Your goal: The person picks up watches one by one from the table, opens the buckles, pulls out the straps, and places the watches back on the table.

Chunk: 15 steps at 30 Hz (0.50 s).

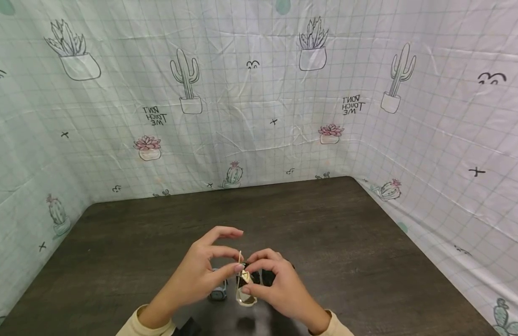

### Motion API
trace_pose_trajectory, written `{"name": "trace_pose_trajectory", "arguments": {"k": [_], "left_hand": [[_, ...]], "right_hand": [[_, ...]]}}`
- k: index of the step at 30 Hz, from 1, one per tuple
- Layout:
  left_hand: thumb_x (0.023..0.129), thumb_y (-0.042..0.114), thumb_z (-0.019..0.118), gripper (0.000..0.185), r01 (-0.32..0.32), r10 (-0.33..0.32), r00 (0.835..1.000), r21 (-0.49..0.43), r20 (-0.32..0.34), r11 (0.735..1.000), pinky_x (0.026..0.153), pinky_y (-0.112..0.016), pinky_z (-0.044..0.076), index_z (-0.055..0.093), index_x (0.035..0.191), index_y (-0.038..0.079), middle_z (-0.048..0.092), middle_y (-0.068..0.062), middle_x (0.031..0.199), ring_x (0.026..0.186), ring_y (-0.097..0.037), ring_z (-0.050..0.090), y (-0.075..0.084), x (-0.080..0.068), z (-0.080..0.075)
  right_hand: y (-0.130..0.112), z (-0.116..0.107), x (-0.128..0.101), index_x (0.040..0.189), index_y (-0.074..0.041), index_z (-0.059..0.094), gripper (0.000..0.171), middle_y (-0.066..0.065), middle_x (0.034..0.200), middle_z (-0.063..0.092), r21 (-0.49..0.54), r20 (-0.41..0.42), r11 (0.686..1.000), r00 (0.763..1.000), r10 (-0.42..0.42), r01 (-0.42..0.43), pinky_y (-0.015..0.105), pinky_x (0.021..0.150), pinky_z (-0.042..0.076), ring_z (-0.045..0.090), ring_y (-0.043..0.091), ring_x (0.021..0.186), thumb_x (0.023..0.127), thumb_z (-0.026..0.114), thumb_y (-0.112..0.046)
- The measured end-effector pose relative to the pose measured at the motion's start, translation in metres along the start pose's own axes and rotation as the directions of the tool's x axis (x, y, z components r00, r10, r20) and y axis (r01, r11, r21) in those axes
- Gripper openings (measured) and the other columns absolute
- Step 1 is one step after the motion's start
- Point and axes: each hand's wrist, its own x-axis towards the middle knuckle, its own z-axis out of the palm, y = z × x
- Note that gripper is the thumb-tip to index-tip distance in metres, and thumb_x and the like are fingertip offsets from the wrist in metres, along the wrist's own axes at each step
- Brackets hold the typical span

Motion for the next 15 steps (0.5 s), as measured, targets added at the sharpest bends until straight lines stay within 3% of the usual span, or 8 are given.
{"name": "trace_pose_trajectory", "arguments": {"k": [3,7,10,15], "left_hand": [[0.088,0.027,0.074,0.009,0.016,-0.016,1.0,-0.006,-0.027,1.0,0.047,-0.017,0.045,0.074,0.086,0.018,0.053,0.004,0.132,0.12,-0.022,0.054,0.0,-0.001,0.001],[0.087,0.032,0.075,0.01,0.031,-0.03,0.998,0.017,-0.049,0.999,0.077,-0.03,0.055,0.073,0.091,0.023,0.052,0.007,0.134,0.124,-0.021,0.054,0.0,-0.002,0.003],[0.082,0.037,0.079,0.022,0.059,-0.058,0.998,0.034,-0.034,0.998,0.097,-0.045,0.048,0.073,0.099,0.024,0.05,0.009,0.137,0.126,-0.018,0.052,-0.003,-0.004,0.006],[0.076,0.04,0.083,0.023,0.133,-0.139,0.989,0.112,0.048,0.985,0.095,-0.047,0.046,0.075,0.093,0.026,0.05,0.011,0.137,0.125,-0.018,0.047,-0.012,-0.012,0.017]], "right_hand": [[-0.001,0.001,-0.001,0.096,-0.023,0.076,0.015,-0.001,0.11,0.064,-0.024,-0.049,1.0,0.999,-0.001,0.0,0.026,0.083,0.051,0.058,0.008,0.101,0.082,0.079,-0.021],[-0.005,-0.003,0.0,0.09,-0.022,0.078,0.012,-0.002,0.105,0.064,-0.078,-0.105,0.997,0.994,-0.025,0.017,0.025,0.078,0.05,0.055,0.01,0.099,0.079,0.08,-0.021],[-0.007,-0.006,0.001,0.088,-0.022,0.079,0.01,-0.005,0.105,0.064,-0.087,-0.119,0.995,0.991,-0.054,0.044,0.025,0.08,0.049,0.054,0.011,0.099,0.079,0.081,-0.02],[-0.009,-0.01,0.001,0.087,-0.02,0.079,0.01,-0.006,0.106,0.063,-0.081,-0.125,0.995,0.99,-0.062,0.052,0.025,0.081,0.049,0.053,0.012,0.1,0.078,0.081,-0.018]]}}
